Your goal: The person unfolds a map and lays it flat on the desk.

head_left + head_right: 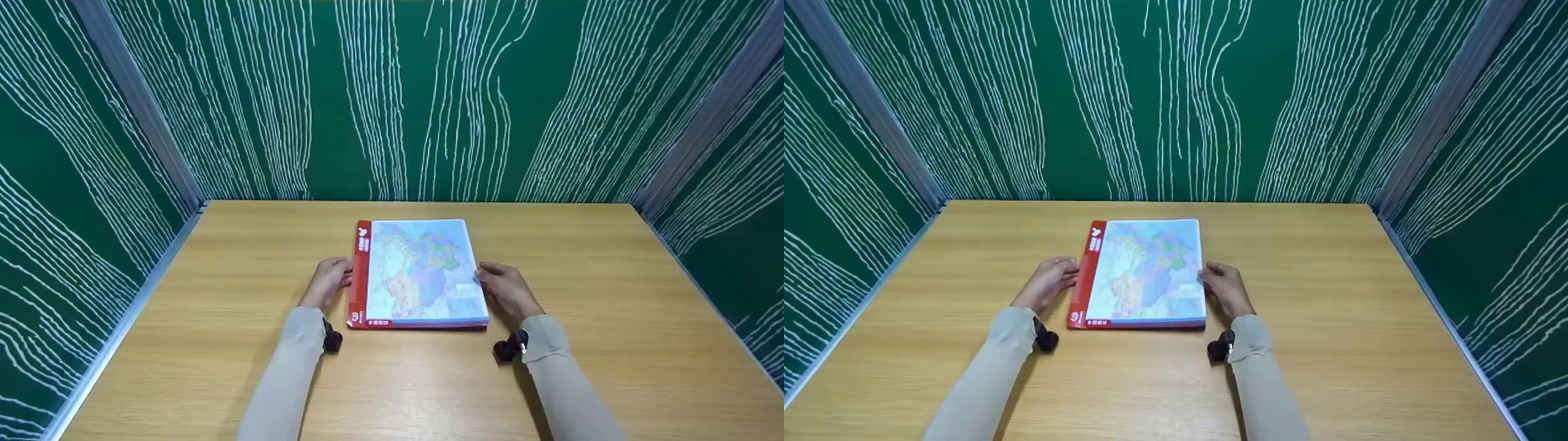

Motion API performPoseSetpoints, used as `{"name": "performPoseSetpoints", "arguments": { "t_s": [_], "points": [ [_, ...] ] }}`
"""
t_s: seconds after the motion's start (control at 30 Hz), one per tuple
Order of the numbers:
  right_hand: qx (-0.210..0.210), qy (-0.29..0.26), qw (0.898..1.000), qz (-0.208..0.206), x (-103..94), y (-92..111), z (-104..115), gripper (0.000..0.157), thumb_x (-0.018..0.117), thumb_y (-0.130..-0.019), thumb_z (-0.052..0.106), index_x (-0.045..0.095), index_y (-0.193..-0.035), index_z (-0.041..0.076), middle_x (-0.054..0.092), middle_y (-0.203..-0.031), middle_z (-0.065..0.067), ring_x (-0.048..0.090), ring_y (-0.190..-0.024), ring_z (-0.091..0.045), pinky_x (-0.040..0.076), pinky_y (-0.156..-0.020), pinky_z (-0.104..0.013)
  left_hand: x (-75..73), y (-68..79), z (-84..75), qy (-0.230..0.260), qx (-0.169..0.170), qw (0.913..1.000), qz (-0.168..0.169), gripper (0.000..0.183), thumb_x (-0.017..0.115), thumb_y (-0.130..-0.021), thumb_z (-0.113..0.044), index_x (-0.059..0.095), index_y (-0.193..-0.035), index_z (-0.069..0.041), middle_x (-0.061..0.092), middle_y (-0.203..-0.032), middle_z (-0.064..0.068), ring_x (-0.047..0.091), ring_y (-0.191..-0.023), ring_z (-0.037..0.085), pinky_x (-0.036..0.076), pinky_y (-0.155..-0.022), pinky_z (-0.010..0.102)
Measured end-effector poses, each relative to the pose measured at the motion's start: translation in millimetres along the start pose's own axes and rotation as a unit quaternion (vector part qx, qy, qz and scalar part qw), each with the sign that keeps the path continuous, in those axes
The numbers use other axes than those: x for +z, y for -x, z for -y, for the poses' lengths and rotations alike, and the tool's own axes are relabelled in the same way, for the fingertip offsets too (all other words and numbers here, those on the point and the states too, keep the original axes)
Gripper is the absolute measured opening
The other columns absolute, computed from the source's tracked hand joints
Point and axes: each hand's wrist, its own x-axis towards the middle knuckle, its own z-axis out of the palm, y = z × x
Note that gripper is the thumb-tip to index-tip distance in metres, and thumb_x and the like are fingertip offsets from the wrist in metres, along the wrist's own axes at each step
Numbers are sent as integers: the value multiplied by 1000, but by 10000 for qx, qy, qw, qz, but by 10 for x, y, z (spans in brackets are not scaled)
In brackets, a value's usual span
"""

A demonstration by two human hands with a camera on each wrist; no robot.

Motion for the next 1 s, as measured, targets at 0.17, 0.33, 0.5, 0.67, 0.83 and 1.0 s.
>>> {"name": "performPoseSetpoints", "arguments": {
  "t_s": [0.17,0.33,0.5,0.67,0.83,1.0],
  "points": [
    [118,172,9998,-3,20,-14,2,53,54,-98,18,38,-143,-5,51,-135,-22,59,-93,-8,51,-77,-18,-9,4,23,-203,37,9994,267,30,44,-96,-2,53,-120,12,62,-101,15,60,-86,18,53,-83,28],
    [79,293,9994,163,30,-24,6,54,54,-97,16,37,-143,-6,58,-122,-16,60,-84,-7,53,-71,-21,-23,-21,49,-704,132,9955,628,41,46,-96,0,43,-134,15,55,-129,27,59,-111,28,49,-99,37],
    [89,480,9983,303,35,-24,-4,55,56,-97,15,36,-144,-3,56,-113,-6,55,-83,-7,49,-69,-19,-25,-29,78,-861,348,9930,732,44,48,-92,6,42,-135,14,58,-112,20,57,-92,18,51,-82,26],
    [29,686,9963,510,48,-18,-25,45,56,-97,15,41,-134,-3,54,-94,1,49,-73,-8,43,-61,-21,-23,-30,84,-1031,412,9912,717,54,51,-87,12,38,-140,10,57,-106,16,57,-90,18,53,-78,27],
    [-73,856,9952,475,55,-22,-31,33,56,-96,13,46,-123,-3,50,-82,2,44,-68,-10,40,-60,-22,-28,-16,74,-1312,302,9893,563,51,53,-88,10,44,-138,9,57,-97,13,58,-85,17,53,-74,26],
    [-10,995,9942,406,49,-29,-29,27,56,-96,14,48,-117,0,48,-81,2,45,-72,-11,41,-63,-23,-28,-15,73,-1329,242,9898,462,42,54,-88,10,50,-130,11,56,-90,9,57,-78,15,52,-66,23]
  ]
}}
